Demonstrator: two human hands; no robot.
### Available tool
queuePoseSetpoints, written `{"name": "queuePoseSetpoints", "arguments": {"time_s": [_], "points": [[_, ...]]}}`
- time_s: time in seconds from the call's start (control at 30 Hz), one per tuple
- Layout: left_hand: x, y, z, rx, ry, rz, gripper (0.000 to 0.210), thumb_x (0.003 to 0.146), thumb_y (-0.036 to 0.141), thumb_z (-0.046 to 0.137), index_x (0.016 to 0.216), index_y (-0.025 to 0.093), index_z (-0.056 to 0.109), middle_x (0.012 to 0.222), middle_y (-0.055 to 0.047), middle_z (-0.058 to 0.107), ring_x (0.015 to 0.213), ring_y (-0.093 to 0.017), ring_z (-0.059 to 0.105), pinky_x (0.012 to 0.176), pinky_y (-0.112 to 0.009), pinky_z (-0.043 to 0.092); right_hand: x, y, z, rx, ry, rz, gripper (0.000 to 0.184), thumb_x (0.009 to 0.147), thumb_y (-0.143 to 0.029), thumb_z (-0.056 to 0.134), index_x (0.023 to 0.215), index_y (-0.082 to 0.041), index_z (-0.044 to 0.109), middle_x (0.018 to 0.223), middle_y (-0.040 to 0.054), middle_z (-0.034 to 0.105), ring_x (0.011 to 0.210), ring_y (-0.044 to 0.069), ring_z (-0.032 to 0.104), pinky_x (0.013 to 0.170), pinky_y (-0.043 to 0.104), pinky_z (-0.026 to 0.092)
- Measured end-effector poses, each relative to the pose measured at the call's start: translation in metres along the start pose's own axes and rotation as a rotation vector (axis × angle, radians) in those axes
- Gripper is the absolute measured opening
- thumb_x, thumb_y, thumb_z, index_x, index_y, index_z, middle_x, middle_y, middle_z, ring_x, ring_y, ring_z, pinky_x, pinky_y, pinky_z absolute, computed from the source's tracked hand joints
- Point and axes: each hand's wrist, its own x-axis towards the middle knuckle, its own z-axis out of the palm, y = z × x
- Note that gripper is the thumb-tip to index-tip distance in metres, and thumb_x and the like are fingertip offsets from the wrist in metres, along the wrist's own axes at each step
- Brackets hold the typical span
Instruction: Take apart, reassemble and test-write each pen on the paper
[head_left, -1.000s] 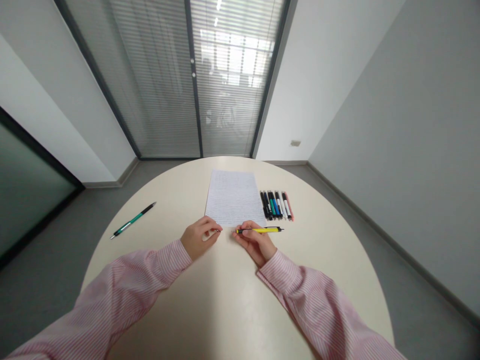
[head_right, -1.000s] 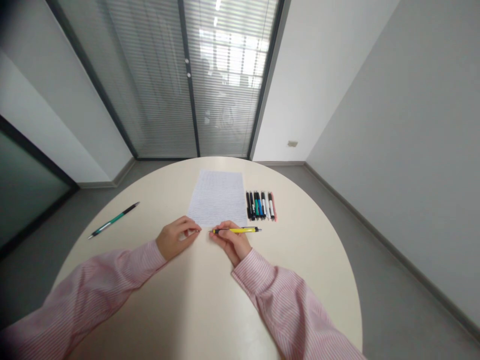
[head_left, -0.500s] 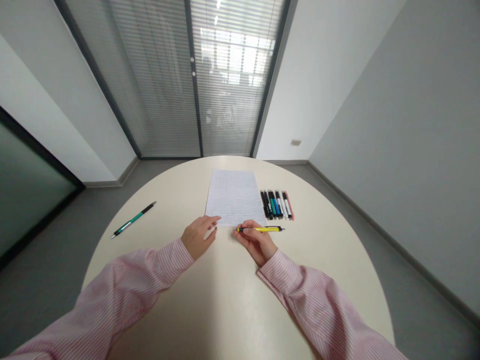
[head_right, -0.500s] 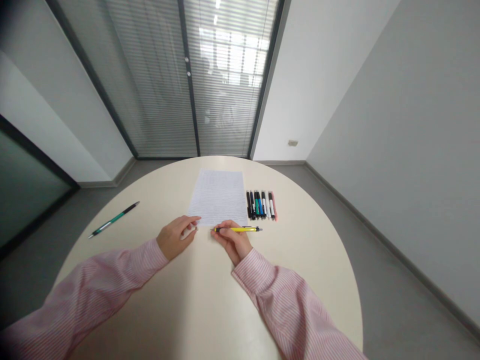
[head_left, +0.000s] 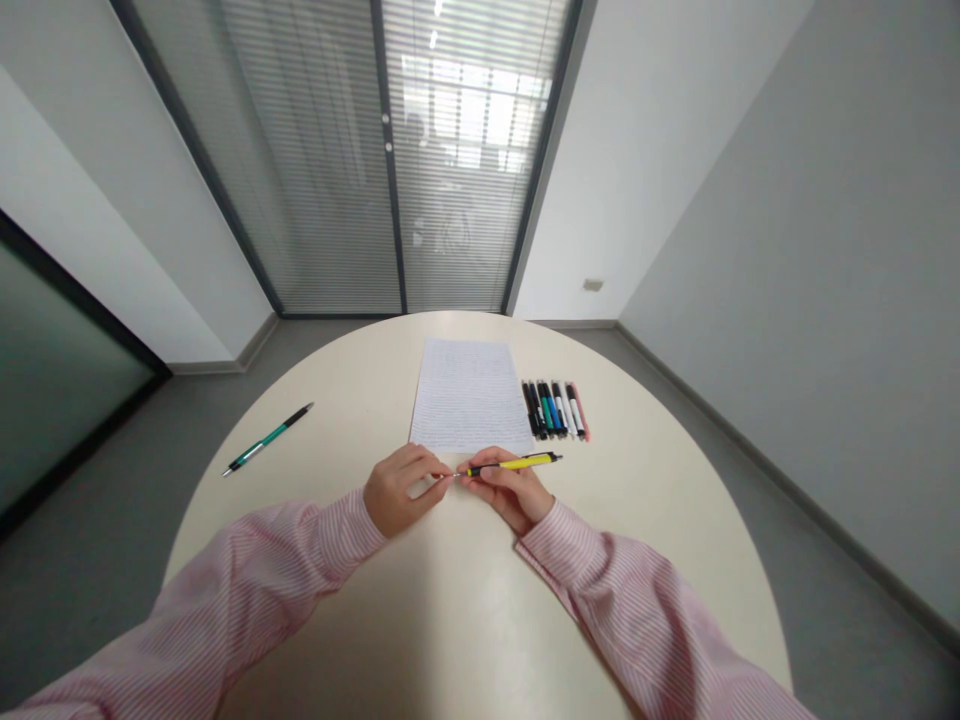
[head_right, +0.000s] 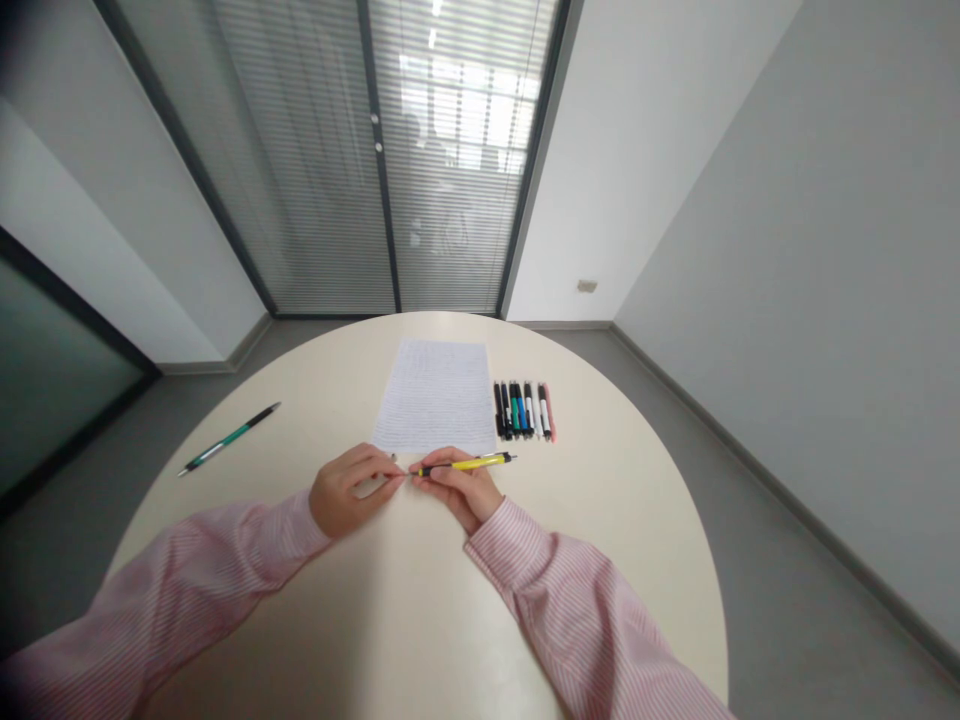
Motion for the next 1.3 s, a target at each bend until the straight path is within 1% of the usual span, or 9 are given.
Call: {"name": "queuePoseSetpoints", "arguments": {"time_s": [0.2, 0.33, 0.43, 0.53, 0.67, 0.8, 0.9, 1.03, 1.3], "points": [[-0.001, 0.0, 0.0, 0.005, 0.001, 0.02, 0.008, 0.08, 0.021, 0.056, 0.085, 0.018, 0.061, 0.066, -0.001, 0.061, 0.059, -0.011, 0.052, 0.06, -0.024, 0.046, 0.0, 0.0, 0.0, 0.008, -0.026, 0.01, 0.014, 0.065, -0.015, 0.069, 0.078, -0.014, 0.065, 0.085, 0.0064, 0.071, 0.079, 0.014, 0.066, 0.077, 0.026, 0.052], [-0.002, -0.002, 0.002, 0.021, -0.012, 0.025, 0.009, 0.081, 0.02, 0.053, 0.08, 0.019, 0.062, 0.065, -0.001, 0.061, 0.061, -0.012, 0.053, 0.063, -0.025, 0.045, 0.0, 0.001, 0.001, -0.005, -0.002, -0.001, 0.01, 0.064, -0.015, 0.069, 0.074, -0.014, 0.065, 0.089, 0.0047, 0.069, 0.082, 0.016, 0.065, 0.081, 0.03, 0.052], [-0.002, -0.005, 0.001, 0.042, 0.011, 0.02, 0.008, 0.08, 0.02, 0.055, 0.079, 0.019, 0.062, 0.062, 0.0, 0.06, 0.058, -0.011, 0.052, 0.06, -0.024, 0.044, 0.0, 0.001, 0.0, 0.011, 0.04, -0.021, 0.012, 0.063, -0.015, 0.068, 0.075, -0.015, 0.066, 0.084, 0.0035, 0.068, 0.079, 0.015, 0.064, 0.08, 0.03, 0.052], [-0.002, -0.007, -0.006, 0.083, 0.058, 0.036, 0.006, 0.078, 0.018, 0.056, 0.079, 0.019, 0.062, 0.062, 0.0, 0.061, 0.057, -0.011, 0.052, 0.059, -0.024, 0.044, 0.001, 0.0, -0.003, 0.07, 0.086, -0.092, 0.007, 0.062, -0.013, 0.066, 0.068, -0.017, 0.064, 0.078, 0.0025, 0.066, 0.076, 0.014, 0.062, 0.079, 0.028, 0.05], [-0.004, -0.008, -0.013, 0.256, 0.098, 0.053, 0.005, 0.075, 0.019, 0.059, 0.077, 0.02, 0.064, 0.06, 0.001, 0.062, 0.057, -0.011, 0.053, 0.059, -0.023, 0.043, 0.005, -0.001, -0.007, 0.151, 0.152, -0.19, 0.006, 0.059, -0.012, 0.063, 0.06, -0.018, 0.062, 0.076, 0.0018, 0.065, 0.073, 0.013, 0.06, 0.078, 0.027, 0.049], [-0.006, -0.01, -0.006, 0.449, 0.028, 0.103, 0.011, 0.077, 0.022, 0.058, 0.067, 0.021, 0.063, 0.053, 0.002, 0.058, 0.054, -0.012, 0.052, 0.051, -0.023, 0.038, 0.008, -0.001, -0.01, 0.167, 0.2, -0.18, 0.007, 0.058, -0.012, 0.062, 0.061, -0.019, 0.062, 0.076, 0.0009, 0.065, 0.073, 0.013, 0.06, 0.076, 0.026, 0.049], [-0.008, -0.013, 0.003, 0.524, -0.044, 0.112, 0.019, 0.08, 0.023, 0.056, 0.062, 0.02, 0.061, 0.054, 0.001, 0.058, 0.055, -0.012, 0.053, 0.049, -0.024, 0.035, 0.008, -0.001, -0.009, 0.162, 0.201, -0.167, 0.008, 0.058, -0.012, 0.062, 0.062, -0.018, 0.063, 0.076, 0.0012, 0.066, 0.073, 0.013, 0.061, 0.075, 0.026, 0.049], [-0.009, -0.016, 0.009, 0.54, -0.086, 0.103, 0.022, 0.082, 0.023, 0.054, 0.061, 0.019, 0.06, 0.056, 0.0, 0.06, 0.057, -0.012, 0.055, 0.048, -0.023, 0.034, 0.008, 0.0, -0.007, 0.156, 0.205, -0.156, 0.008, 0.059, -0.011, 0.063, 0.062, -0.018, 0.063, 0.075, 0.0013, 0.067, 0.073, 0.013, 0.061, 0.076, 0.026, 0.049], [-0.009, -0.018, 0.01, 0.524, -0.109, 0.077, 0.021, 0.082, 0.025, 0.055, 0.064, 0.018, 0.062, 0.059, 0.0, 0.062, 0.058, -0.012, 0.057, 0.048, -0.023, 0.035, 0.009, 0.001, -0.009, 0.169, 0.205, -0.135, 0.007, 0.058, -0.011, 0.064, 0.062, -0.016, 0.063, 0.075, 0.0017, 0.068, 0.074, 0.013, 0.063, 0.077, 0.025, 0.05]]}}
